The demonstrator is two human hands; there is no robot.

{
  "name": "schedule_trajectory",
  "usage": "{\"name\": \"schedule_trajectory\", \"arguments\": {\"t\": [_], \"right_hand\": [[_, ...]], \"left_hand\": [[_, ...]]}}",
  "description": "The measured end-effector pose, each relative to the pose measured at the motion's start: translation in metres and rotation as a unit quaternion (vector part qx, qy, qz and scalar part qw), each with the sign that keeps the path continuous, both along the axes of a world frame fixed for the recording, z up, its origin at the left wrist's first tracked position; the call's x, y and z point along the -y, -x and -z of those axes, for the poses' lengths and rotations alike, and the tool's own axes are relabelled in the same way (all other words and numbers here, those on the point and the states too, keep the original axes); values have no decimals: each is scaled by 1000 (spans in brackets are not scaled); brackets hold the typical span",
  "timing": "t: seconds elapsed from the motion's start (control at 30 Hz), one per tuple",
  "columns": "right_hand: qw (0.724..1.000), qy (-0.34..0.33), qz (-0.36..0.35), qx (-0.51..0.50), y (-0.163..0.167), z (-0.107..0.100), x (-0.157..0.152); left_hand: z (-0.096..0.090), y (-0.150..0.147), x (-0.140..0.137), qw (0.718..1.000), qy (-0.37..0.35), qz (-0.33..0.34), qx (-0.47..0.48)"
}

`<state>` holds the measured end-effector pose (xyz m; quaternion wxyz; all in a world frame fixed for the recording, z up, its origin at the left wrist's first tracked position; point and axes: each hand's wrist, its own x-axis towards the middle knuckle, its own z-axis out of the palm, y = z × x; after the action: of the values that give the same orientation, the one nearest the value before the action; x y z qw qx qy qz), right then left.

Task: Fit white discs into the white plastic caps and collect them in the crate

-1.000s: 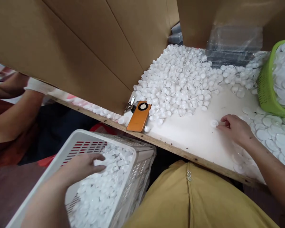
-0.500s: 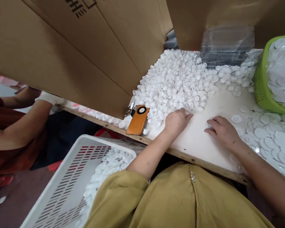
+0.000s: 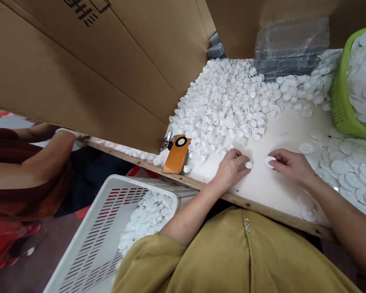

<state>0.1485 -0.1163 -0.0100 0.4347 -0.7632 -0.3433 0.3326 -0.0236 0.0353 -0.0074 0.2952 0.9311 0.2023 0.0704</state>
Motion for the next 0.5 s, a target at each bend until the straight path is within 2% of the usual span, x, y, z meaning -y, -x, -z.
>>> {"name": "schedule_trajectory", "arguments": {"t": [0.13, 0.23, 0.33, 0.5], "right_hand": [[989, -16, -2, -149, 22, -12, -9], [978, 11, -4, -208, 35, -17, -21], [976, 57, 0, -212, 39, -18, -33], [978, 142, -30, -152, 37, -18, -46]], "left_hand": [[6, 0, 1, 1000, -8, 28, 0], [7, -1, -3, 998, -2, 55, 12], [9, -1, -5, 998, -3, 64, 20], [9, 0, -6, 999, 7, 52, 3]]}}
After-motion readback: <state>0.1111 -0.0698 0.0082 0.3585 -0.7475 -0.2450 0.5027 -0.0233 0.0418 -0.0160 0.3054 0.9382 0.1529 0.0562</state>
